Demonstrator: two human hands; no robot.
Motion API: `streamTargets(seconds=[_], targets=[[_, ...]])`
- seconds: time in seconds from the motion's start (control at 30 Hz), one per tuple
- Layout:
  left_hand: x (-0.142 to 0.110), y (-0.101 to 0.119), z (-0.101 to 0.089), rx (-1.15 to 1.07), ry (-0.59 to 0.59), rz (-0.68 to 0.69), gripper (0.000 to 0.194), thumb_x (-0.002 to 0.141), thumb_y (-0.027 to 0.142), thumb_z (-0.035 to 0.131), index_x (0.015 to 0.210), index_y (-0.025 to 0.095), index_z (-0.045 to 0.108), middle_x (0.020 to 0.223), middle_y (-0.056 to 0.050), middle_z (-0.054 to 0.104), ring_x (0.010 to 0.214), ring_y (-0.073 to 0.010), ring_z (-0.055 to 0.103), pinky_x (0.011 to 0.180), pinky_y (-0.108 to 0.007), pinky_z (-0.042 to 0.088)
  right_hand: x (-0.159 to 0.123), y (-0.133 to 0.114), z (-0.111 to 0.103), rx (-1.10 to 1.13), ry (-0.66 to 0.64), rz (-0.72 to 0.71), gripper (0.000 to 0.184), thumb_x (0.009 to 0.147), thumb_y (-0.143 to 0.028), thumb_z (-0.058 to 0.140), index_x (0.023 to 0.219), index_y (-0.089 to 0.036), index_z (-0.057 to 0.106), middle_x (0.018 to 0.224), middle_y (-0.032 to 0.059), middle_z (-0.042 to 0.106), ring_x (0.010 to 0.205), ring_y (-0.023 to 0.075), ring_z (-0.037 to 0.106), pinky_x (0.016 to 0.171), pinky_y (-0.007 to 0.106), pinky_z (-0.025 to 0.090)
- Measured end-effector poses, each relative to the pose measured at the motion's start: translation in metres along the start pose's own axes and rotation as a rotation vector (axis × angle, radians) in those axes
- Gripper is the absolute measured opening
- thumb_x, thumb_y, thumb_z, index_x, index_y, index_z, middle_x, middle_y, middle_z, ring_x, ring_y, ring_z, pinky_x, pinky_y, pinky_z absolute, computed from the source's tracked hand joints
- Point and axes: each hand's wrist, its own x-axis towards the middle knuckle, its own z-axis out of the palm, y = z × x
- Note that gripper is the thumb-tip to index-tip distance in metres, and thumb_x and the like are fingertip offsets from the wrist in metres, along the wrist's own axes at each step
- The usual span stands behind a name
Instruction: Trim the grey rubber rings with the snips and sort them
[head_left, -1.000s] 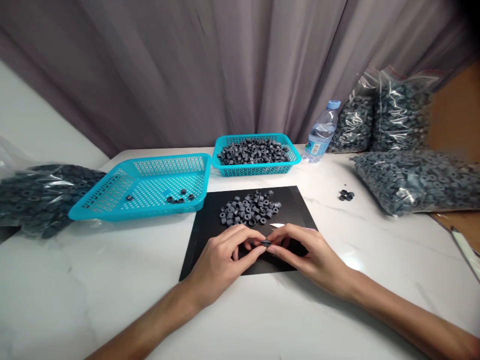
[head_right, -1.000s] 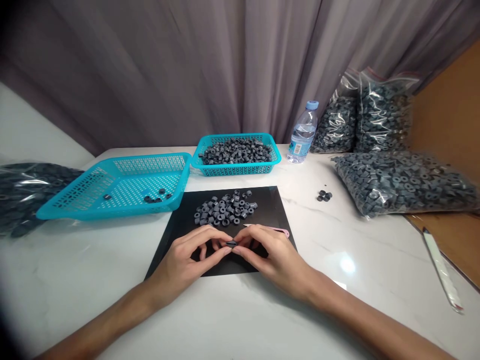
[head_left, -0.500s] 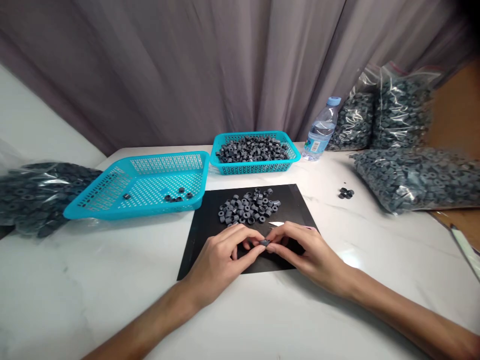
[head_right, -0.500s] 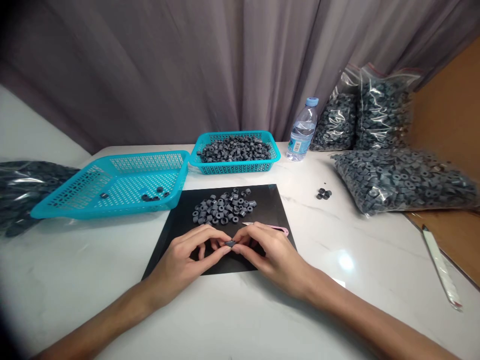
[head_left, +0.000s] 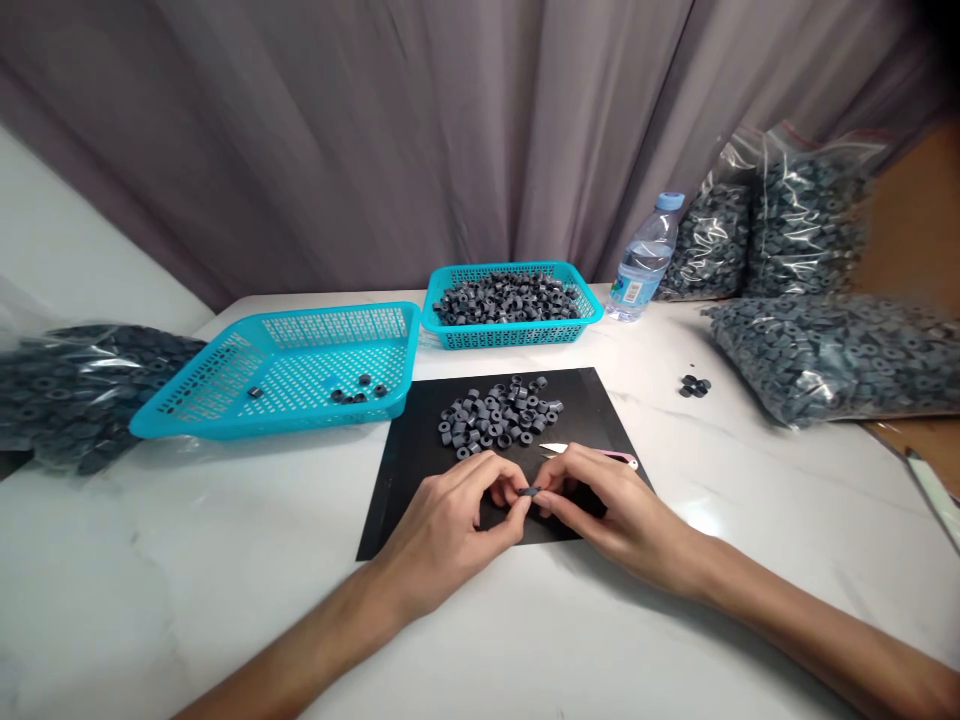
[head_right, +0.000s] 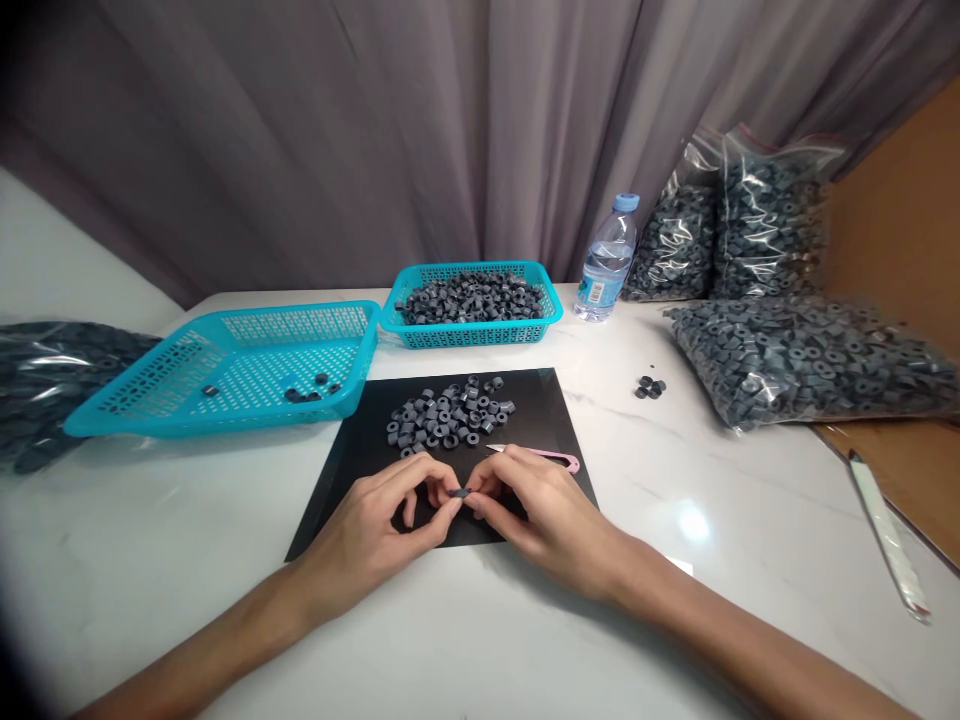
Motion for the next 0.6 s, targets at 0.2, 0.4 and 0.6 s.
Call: streamTargets(seconds=[0.2,0.4,0.6], targets=[[0.004,-0.001,-0.004,-0.134,-0.129,-0.239,0.013,0.095,0.035,0.061,0.095,0.023,0.065,0.084,0.004,0.063,0.072,-0.0115,0.054,0.062,-0.024,0.039,0.0,0.0,0.0,-0.024,-0.019,0.02,0.003,0.101,-0.024,0.058,0.104,-0.021,0.058,0.09,0.0013,0.064,0.081,0.0144,0.057,0.073,0.029,0.045],[0.003,-0.001,-0.017,-0.249,-0.264,-0.321,0.028,0.097,0.051,0.057,0.104,0.026,0.067,0.09,0.004,0.063,0.078,-0.0137,0.05,0.068,-0.026,0.038,-0.003,0.001,-0.002,-0.126,0.018,-0.174,0.025,0.103,-0.018,0.053,0.127,-0.023,0.055,0.111,0.0066,0.066,0.097,0.0186,0.059,0.081,0.034,0.048],[0.004,0.003,-0.022,-0.254,-0.322,-0.345,0.032,0.097,0.055,0.056,0.108,0.028,0.068,0.091,0.004,0.065,0.078,-0.0143,0.048,0.07,-0.026,0.038,-0.001,0.002,-0.004,-0.173,0.049,-0.267,0.014,0.103,-0.019,0.054,0.114,-0.02,0.062,0.1,0.007,0.067,0.086,0.0185,0.057,0.075,0.034,0.048]])
